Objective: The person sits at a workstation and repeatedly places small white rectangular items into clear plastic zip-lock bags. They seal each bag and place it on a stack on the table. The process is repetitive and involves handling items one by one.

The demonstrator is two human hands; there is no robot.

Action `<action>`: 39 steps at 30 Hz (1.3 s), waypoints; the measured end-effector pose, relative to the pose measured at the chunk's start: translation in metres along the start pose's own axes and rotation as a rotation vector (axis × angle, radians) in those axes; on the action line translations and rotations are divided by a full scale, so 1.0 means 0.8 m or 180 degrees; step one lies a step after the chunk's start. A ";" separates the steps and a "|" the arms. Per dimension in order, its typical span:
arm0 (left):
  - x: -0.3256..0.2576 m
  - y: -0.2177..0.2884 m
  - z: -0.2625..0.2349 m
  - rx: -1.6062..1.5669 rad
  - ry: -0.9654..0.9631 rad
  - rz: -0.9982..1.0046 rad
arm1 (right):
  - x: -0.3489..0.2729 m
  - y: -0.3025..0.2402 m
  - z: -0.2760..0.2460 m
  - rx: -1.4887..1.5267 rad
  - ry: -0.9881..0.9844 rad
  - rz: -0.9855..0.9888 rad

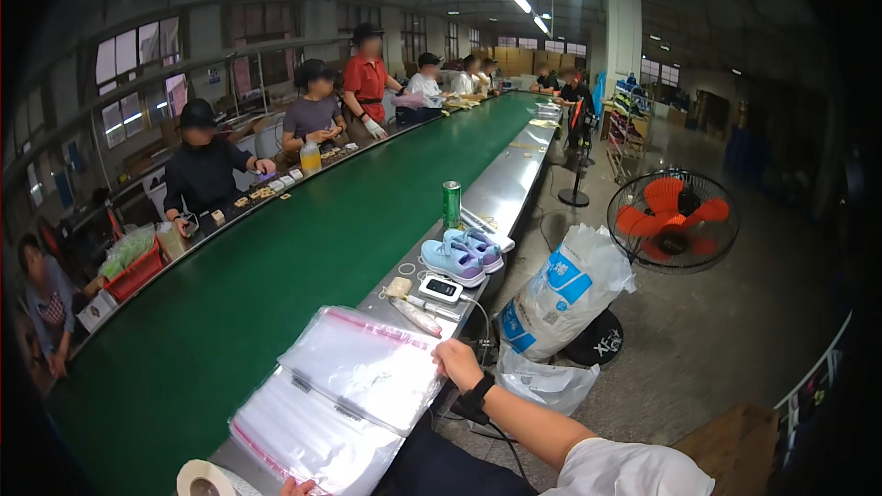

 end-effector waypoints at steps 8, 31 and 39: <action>-0.025 0.008 0.013 0.0147 0.0160 0.0033 | 0.012 0.037 -0.013 0.0078 0.0105 -0.0017; -0.110 -0.073 -0.087 0.2010 0.0785 0.0321 | -0.050 0.007 0.003 -0.1107 0.0631 -0.1493; -0.124 -0.020 -0.004 0.0812 0.0302 0.0281 | -0.227 0.015 0.126 -0.1750 -0.3299 -0.1258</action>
Point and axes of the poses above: each hand's wrist, its own x-axis towards the middle knuckle, its own z-axis out of the palm, y = z × x, the point moved 2 cm from there along x, towards the middle knuckle, and after that the axes turned 4 degrees about z, right-handed, at the moved point
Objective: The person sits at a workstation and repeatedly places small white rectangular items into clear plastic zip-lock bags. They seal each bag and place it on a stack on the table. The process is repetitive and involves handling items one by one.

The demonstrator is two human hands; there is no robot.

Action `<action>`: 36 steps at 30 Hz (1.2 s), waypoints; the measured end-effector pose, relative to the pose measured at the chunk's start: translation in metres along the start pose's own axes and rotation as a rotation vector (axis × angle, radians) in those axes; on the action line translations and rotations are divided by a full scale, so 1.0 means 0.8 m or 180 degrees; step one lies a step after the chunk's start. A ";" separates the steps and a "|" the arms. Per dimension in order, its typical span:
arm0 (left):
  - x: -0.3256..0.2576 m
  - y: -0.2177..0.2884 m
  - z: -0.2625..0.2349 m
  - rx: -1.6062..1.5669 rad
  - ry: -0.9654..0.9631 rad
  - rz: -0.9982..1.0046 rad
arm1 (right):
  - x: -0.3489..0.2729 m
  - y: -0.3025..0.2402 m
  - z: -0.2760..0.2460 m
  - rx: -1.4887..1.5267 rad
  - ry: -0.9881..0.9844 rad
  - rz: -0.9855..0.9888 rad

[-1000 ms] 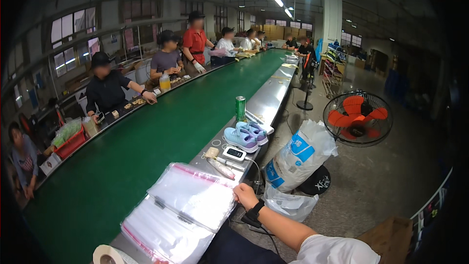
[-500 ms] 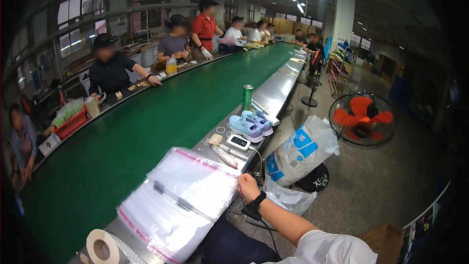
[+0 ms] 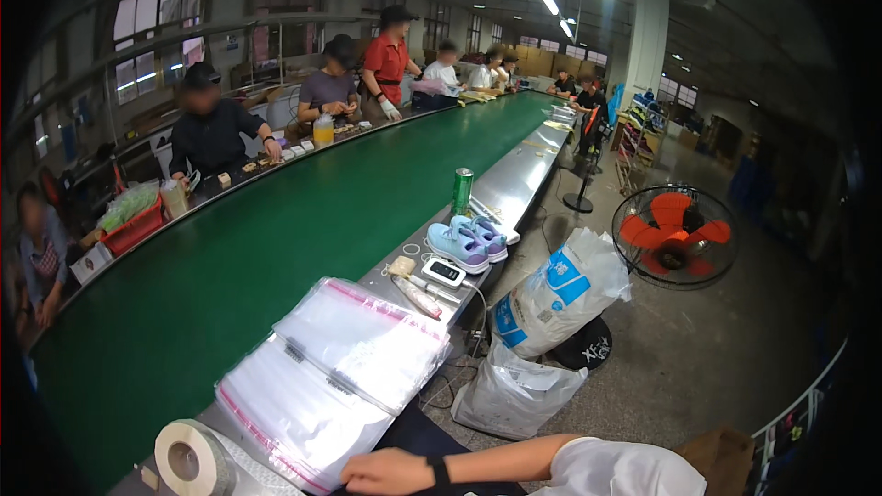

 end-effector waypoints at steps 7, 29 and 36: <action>0.012 0.015 0.008 -0.0672 0.0142 0.0181 | 0.040 0.050 0.114 -0.0236 -0.0299 -0.0686; -0.003 -0.006 0.025 0.0452 -0.0199 0.0402 | -0.002 -0.015 0.060 0.1390 -0.1297 0.1375; -0.003 -0.003 0.038 -0.0301 0.0659 0.0497 | 0.006 0.011 0.068 0.0600 -0.1059 0.0113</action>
Point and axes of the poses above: each hand's wrist, its own x-axis towards the middle knuckle, its own z-axis out of the palm, y = z × x, the point moved 2 cm from there along x, towards the middle knuckle, and after that the axes turned 4 degrees about z, right-handed, at the moved point
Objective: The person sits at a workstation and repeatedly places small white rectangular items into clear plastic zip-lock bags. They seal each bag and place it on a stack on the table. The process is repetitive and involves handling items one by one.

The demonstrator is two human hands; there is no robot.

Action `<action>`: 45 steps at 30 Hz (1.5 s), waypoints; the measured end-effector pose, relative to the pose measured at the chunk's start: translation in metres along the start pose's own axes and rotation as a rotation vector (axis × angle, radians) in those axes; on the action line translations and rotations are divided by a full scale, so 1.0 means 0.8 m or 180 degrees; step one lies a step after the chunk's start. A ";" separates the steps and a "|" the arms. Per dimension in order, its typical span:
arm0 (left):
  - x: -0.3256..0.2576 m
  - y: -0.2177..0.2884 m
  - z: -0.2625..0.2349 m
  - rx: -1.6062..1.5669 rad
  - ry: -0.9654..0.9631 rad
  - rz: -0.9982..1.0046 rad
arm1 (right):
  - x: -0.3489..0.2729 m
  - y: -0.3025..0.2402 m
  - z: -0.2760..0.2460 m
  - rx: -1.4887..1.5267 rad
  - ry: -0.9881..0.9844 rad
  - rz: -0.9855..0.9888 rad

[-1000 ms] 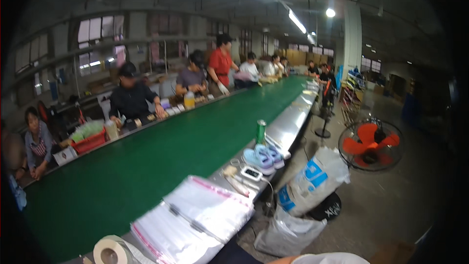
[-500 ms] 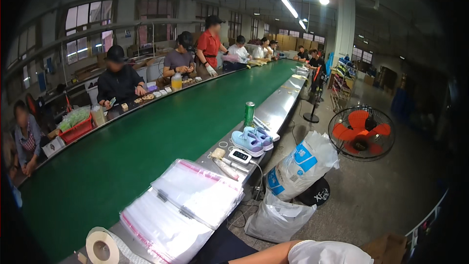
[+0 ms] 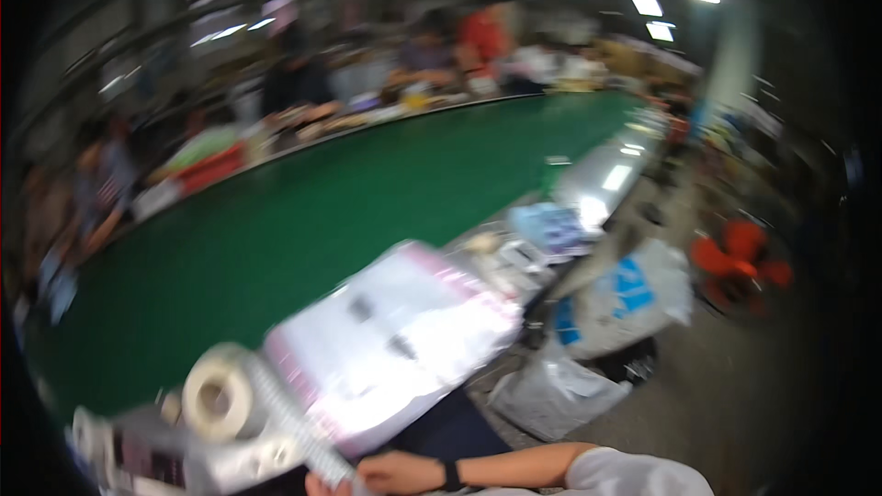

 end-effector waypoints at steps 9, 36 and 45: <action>-0.016 0.015 -0.028 0.1647 -0.0223 0.1042 | 0.020 -0.039 0.014 0.0327 0.0124 -0.0093; 0.024 0.058 -0.031 0.2258 -0.0160 0.1608 | 0.044 -0.043 -0.052 -0.0644 0.1073 0.0064; 0.052 0.000 0.017 0.3590 -0.1104 0.1718 | 0.077 0.018 -0.077 -0.2950 0.2572 -0.0240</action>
Point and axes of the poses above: each hand's wrist, its own x-axis towards the middle knuckle, its own z-axis out of the palm, y = z × x, the point moved 2 cm from there along x, towards the middle knuckle, and after that the axes turned 4 degrees about z, right-handed, at the moved point
